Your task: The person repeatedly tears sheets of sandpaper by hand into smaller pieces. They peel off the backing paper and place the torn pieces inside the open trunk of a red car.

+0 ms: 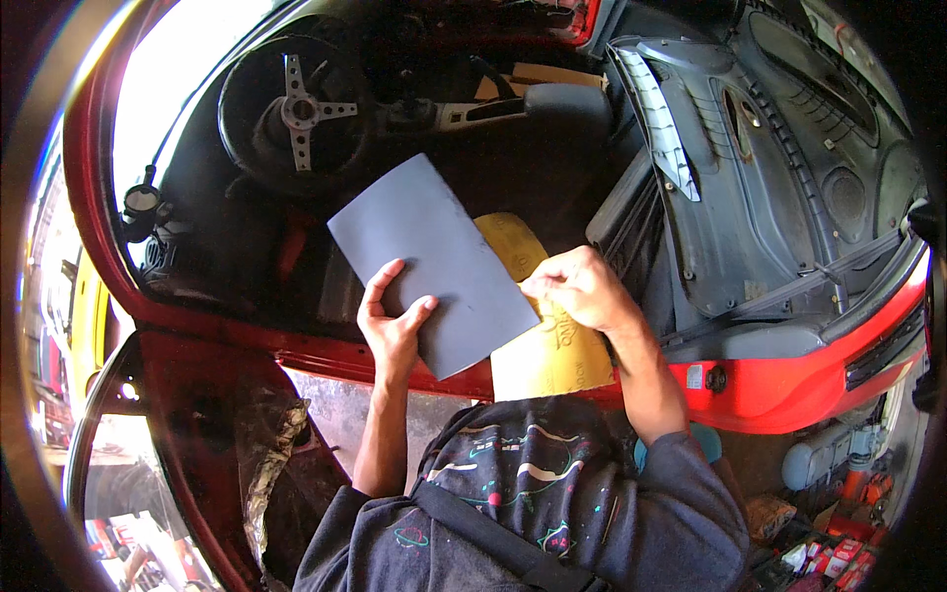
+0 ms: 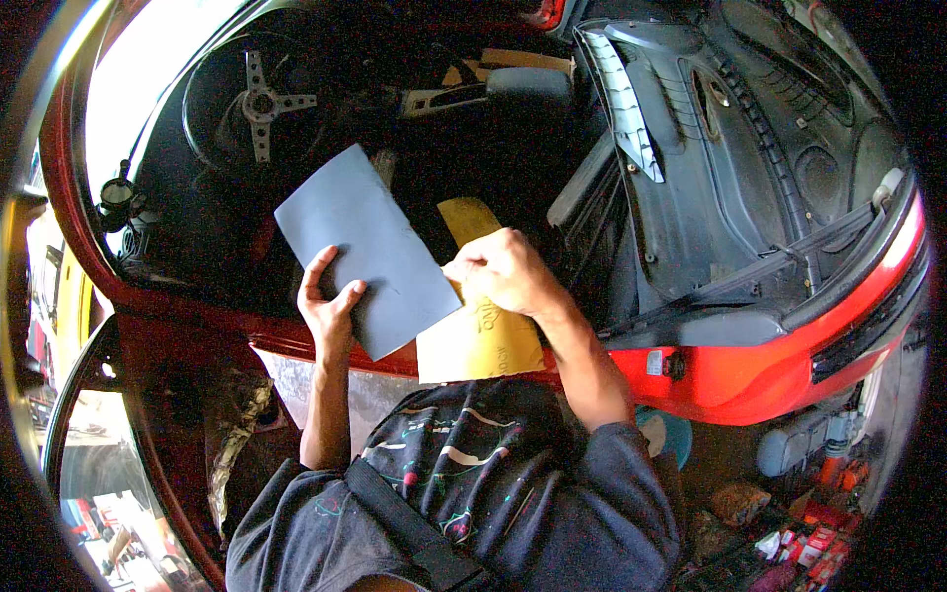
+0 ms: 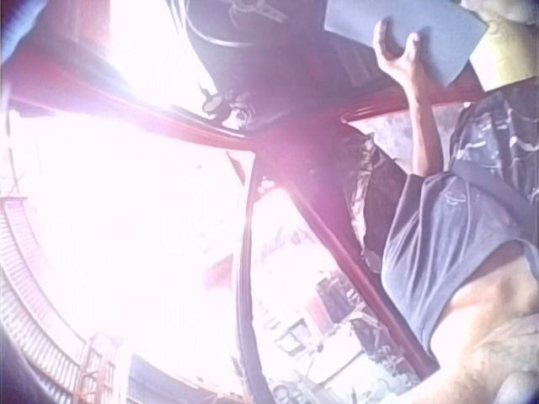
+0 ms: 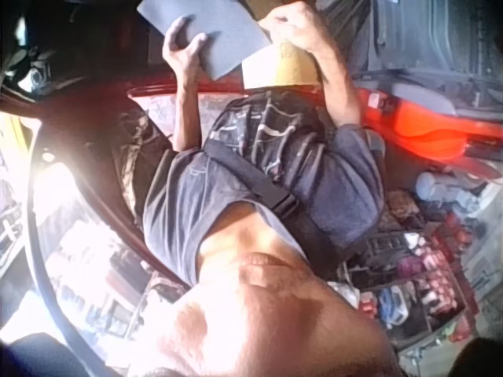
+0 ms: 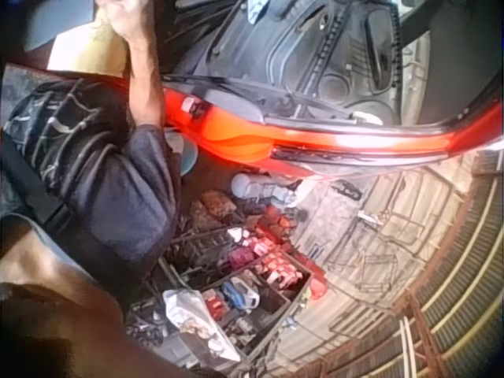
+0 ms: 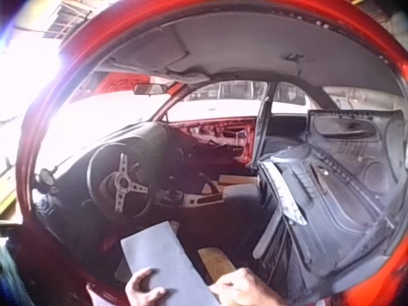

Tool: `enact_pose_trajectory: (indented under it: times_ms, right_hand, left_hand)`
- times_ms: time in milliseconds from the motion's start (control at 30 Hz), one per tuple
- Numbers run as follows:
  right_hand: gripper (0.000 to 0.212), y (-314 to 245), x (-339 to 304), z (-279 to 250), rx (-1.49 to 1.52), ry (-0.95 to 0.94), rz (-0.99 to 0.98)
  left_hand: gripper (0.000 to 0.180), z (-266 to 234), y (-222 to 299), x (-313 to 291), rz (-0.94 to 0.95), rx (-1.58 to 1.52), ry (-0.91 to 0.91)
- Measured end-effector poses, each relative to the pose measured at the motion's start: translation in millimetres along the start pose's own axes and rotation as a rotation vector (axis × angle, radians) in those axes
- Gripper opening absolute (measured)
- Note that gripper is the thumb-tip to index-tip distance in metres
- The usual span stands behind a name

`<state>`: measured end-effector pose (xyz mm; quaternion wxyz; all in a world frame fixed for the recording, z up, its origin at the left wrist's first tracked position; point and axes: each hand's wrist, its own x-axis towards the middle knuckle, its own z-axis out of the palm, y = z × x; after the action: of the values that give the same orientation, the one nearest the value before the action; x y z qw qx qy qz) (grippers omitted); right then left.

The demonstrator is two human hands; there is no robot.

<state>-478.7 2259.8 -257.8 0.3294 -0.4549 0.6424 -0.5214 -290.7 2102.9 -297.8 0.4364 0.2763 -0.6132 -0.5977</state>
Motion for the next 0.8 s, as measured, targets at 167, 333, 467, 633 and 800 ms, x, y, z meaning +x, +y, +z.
enact_pose_trajectory:
  times_ms: [167,333,467,633,800]
  right_hand:
    - [0.017,-5,-3,-3,0.055,0.002,0.034]
    - [0.016,-4,-8,-14,-0.1,0.063,-0.033]
    - [0.016,-7,-10,-7,-0.028,0.053,-0.031]
    - [0.015,-14,-7,0,-0.077,0.025,-0.004]
    - [0.015,-16,-11,-4,0.013,0.034,0.012]
  left_hand:
    - [0.055,3,4,-6,0.044,0.054,-0.023]
    - [0.056,-4,7,-6,0.065,0.017,0.01]
    - [0.056,-4,10,-7,0.118,0.066,0.006]
    - [0.056,4,16,-9,0.129,0.048,-0.006]
    - [0.057,1,19,-12,0.165,0.058,0.004]
